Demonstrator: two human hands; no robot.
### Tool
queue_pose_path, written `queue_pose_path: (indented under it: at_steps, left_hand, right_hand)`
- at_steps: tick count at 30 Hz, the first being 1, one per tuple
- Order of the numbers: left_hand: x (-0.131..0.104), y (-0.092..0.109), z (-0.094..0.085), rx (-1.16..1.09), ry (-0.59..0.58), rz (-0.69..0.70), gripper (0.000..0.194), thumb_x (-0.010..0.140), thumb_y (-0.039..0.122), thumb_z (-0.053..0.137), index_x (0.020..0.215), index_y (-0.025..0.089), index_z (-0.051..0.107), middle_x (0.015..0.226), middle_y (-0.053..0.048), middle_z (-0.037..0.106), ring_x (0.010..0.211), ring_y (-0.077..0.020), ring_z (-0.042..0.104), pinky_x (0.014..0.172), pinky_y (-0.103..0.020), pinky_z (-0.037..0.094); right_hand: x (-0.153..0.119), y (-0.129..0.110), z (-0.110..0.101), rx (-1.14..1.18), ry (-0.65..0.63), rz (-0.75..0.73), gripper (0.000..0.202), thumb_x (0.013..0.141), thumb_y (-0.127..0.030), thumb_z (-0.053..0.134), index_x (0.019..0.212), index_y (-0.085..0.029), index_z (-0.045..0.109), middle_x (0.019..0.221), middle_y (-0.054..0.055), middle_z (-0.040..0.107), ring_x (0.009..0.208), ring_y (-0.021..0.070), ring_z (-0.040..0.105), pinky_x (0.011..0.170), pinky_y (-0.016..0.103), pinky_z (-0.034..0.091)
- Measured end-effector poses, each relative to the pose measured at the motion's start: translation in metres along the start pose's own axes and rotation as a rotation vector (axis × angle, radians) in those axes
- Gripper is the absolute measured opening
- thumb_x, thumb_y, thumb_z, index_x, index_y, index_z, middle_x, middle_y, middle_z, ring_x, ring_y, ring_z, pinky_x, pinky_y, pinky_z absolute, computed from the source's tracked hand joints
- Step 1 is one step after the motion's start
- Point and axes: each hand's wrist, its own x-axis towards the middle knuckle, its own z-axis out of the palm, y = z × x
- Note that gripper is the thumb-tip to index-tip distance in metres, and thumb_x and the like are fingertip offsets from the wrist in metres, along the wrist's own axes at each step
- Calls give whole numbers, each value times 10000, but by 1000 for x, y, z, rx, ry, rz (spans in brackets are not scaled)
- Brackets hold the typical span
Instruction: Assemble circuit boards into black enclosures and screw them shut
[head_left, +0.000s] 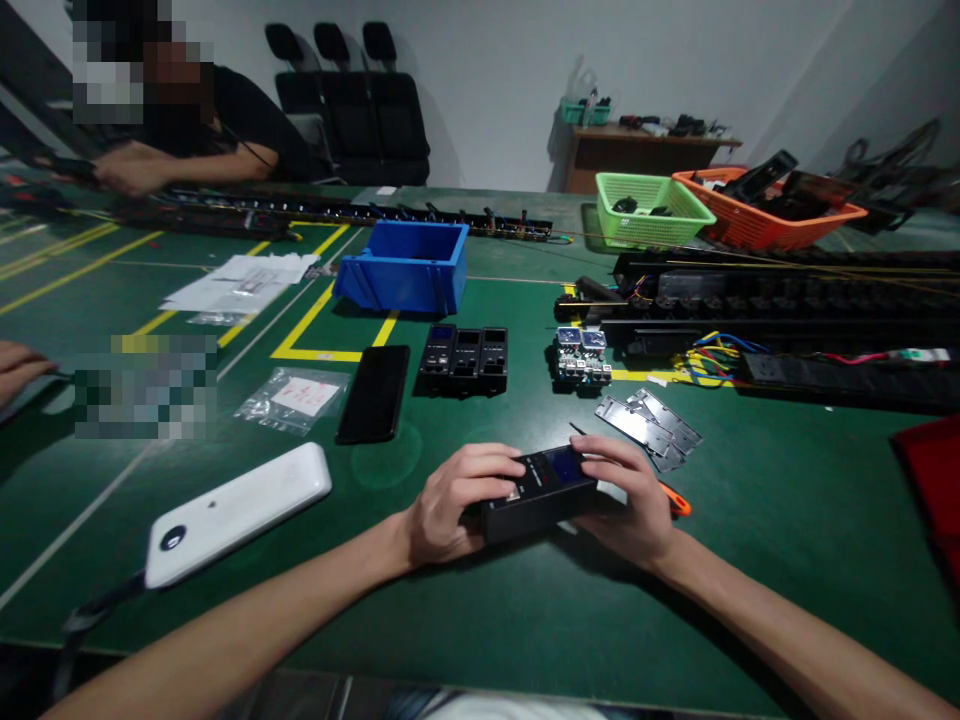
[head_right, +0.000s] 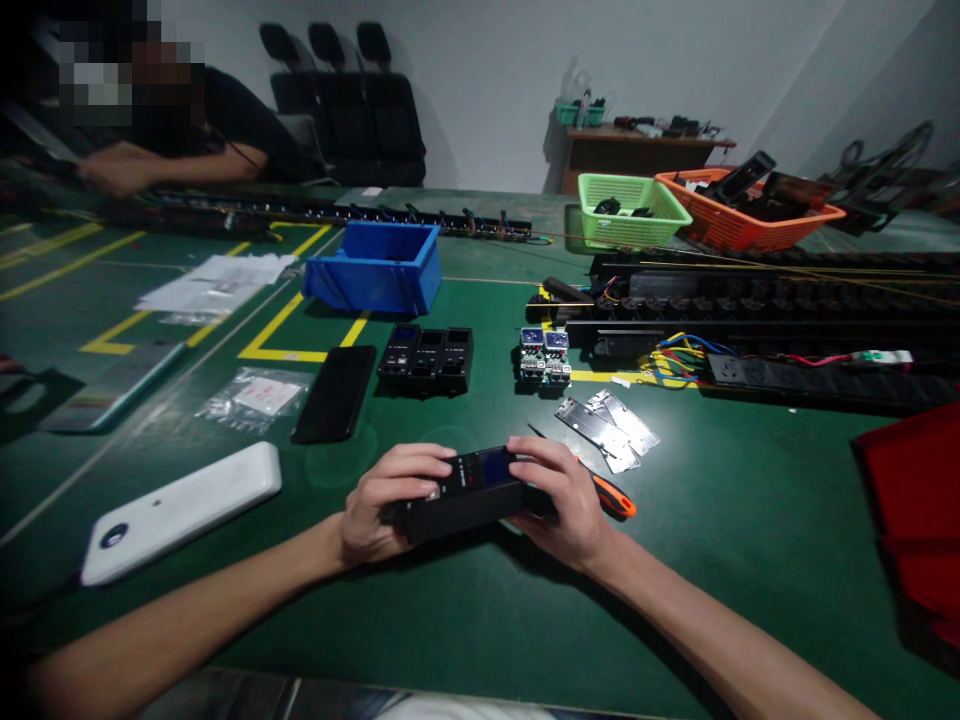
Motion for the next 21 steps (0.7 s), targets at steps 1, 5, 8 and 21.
queue_pose_path:
  at_steps: [1,5,8,21]
  left_hand:
    - [-1,0,0,-2,1,22,455,803,166,678,1217,136,490,1118,-154,625,1145,-297,600,868,-472,554]
    - [-4,1,0,12,44,50,448,798,162,678,1203,148,487,1106,-115,567,1133,-294,607,839,-447,569]
    - [-6,1,1,34,95,31,439,793,201,698,1182,179,497,1081,-81,551,1103,-281,626,817,-430,578]
    - [-11,-2,2,71,129,-18,564,688,166,798,1177,175,517,1056,-68,567,1072,-290,651,826,-441,573]
  right_hand:
    - [0,0,0,-10,8,-22,639,742,-134,754,1309,-224,474,1235,133,581,1130,278,595,903,462,537]
    - [0,-2,-1,-51,39,-47,642,744,-158,760,1310,-252,470,1186,114,615,1045,260,634,814,433,563]
    - [0,-2,-1,-72,64,-40,609,750,-193,763,1289,-267,488,1157,105,637,998,255,656,771,421,572]
    - [5,-3,-3,-155,96,-91,517,784,-239,739,1252,-232,520,1102,125,684,891,244,704,671,380,584]
